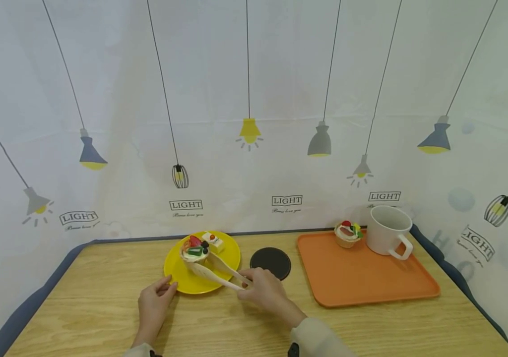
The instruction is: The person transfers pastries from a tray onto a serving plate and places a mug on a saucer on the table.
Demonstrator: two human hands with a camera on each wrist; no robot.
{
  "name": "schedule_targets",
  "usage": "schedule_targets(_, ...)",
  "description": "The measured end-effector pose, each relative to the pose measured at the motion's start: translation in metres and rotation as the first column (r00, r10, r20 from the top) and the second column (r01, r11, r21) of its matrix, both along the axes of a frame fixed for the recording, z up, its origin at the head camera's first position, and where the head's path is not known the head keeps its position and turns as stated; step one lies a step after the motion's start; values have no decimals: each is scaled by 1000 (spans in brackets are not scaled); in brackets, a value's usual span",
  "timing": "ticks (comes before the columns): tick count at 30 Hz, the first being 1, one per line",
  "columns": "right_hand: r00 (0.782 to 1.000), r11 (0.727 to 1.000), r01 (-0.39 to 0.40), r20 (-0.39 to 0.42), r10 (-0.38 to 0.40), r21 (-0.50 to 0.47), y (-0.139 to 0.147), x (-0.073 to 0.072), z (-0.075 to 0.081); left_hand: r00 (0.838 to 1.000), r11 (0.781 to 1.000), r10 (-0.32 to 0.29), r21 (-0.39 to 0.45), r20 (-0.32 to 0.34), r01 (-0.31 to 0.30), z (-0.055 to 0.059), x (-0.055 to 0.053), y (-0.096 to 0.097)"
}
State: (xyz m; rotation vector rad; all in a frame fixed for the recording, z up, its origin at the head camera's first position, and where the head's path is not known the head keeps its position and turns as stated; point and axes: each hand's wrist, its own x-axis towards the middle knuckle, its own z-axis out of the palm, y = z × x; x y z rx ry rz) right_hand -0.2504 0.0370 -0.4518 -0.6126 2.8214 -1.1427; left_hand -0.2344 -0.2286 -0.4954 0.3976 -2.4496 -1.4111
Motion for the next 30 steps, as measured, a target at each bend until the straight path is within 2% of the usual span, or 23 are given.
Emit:
schedule_targets(6,1000,1000,16,8,-16,20,-2,-1,2,1000,1000,-5,11,14,5,1,1,0)
schedule_targets(20,999,1000,26,26,-26,8,-7,-8,3,1000,1000,6,-1,-5,-6,1,1,1)
schedule_targets(30,999,999,33,4,-34,26,-7,-12,4,1000,1000,5,3,-17,-4,-1,-1,1)
